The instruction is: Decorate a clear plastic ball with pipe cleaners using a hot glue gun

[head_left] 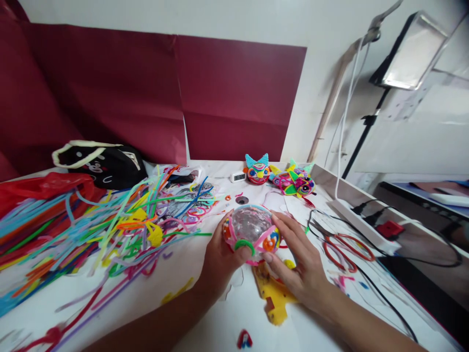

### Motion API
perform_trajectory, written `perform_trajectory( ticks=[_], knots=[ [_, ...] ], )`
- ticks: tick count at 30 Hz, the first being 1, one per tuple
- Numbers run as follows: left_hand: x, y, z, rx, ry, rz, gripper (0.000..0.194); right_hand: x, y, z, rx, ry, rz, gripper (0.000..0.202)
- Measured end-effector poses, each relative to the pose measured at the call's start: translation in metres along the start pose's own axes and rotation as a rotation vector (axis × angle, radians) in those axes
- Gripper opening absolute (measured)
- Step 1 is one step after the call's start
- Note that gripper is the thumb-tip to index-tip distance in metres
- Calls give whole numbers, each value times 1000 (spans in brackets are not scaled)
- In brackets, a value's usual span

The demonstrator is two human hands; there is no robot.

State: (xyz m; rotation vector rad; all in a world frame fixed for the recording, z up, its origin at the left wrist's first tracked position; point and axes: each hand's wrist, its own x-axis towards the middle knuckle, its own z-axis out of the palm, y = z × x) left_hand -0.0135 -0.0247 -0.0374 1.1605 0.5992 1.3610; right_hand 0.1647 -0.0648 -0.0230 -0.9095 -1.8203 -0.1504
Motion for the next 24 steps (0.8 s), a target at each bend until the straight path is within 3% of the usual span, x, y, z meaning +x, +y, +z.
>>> perform_trajectory(
  ticks=[24],
  knots=[
    [1,-2,-5,-9,10,29,83,2,-5,-4,-99,-4,-86,68]
  ],
)
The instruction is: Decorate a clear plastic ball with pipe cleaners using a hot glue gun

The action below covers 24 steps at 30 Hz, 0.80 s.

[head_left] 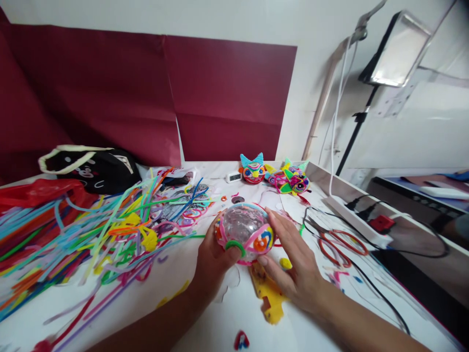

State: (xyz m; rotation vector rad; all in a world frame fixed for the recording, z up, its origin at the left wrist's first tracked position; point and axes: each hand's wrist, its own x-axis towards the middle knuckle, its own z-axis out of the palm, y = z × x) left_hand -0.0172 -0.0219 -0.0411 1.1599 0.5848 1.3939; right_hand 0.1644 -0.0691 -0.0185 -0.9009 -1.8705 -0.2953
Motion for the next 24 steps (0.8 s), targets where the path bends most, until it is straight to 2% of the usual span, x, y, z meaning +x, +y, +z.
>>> perform_trajectory(
  ticks=[8,17,24],
  knots=[
    [2,0,-3,10,-69,34,81,-2,2,-2,13,-10,15,71],
    [4,6,0,-3,-37,6,82,2,4,-8,19,-6,13,71],
    [5,8,3,-5,14,-40,81,8,6,-16,4,21,0,62]
  ],
)
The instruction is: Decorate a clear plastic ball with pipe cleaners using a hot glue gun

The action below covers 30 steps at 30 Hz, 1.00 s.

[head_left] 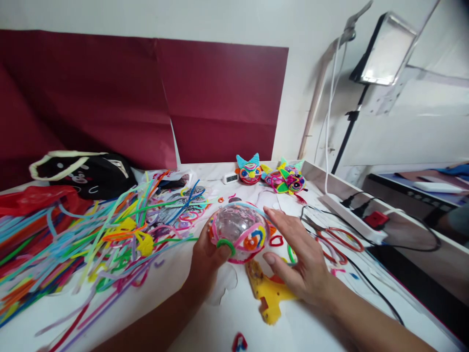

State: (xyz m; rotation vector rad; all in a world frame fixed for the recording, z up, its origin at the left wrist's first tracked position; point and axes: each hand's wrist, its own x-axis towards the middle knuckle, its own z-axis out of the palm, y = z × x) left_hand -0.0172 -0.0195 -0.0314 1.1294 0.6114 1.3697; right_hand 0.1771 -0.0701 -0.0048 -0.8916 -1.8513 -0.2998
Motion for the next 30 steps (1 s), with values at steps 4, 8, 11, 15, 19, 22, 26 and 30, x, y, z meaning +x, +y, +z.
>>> perform_trajectory(
  ticks=[4,8,11,15,19,22,26,30],
  knots=[
    [0,0,0,-9,7,15,84,2,1,-2,8,23,-15,58],
    [1,-3,-3,-16,-15,26,88,5,2,-5,6,47,-32,54],
    [2,-4,-5,-20,-18,26,89,7,1,-7,4,46,-46,51],
    [2,-3,-4,-17,-24,35,86,8,-2,-7,27,18,-20,47],
    [0,-2,-4,-11,-36,51,89,5,-3,-5,27,15,23,45],
    [1,-2,-3,9,-35,49,90,3,-1,-2,16,28,37,47],
    [1,0,-2,40,-13,48,91,3,1,0,-19,43,13,54],
    [1,0,-2,53,-6,60,91,2,1,0,-37,33,-6,57]
  ],
)
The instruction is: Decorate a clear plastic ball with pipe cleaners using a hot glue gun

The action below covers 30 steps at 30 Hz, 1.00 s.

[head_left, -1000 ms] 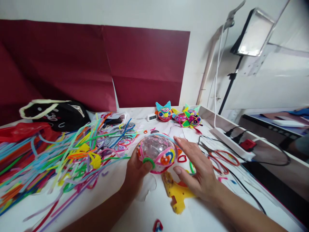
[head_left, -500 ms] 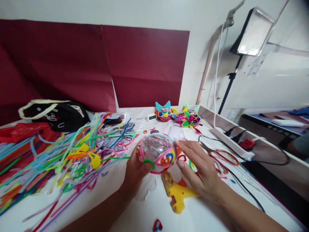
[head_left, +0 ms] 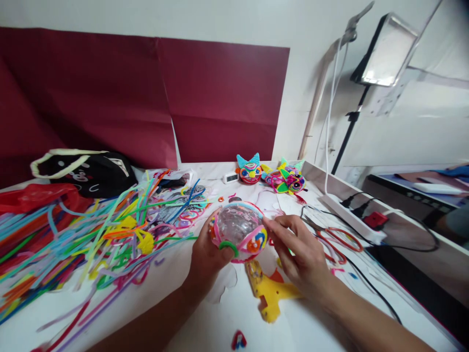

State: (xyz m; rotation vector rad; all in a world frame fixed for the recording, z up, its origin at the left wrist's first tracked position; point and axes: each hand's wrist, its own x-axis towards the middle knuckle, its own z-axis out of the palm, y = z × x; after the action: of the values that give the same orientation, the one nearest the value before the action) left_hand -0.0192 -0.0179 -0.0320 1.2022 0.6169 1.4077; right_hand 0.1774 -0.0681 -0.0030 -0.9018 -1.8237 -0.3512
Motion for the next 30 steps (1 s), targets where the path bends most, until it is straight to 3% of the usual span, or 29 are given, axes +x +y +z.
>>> perform_trajectory(
  ticks=[17,30],
  knots=[
    [-3,1,-2,96,68,59,89,-4,-5,6,167,33,3,61],
    [-2,1,-2,99,93,6,79,-7,-4,12,176,22,40,52]
  ],
)
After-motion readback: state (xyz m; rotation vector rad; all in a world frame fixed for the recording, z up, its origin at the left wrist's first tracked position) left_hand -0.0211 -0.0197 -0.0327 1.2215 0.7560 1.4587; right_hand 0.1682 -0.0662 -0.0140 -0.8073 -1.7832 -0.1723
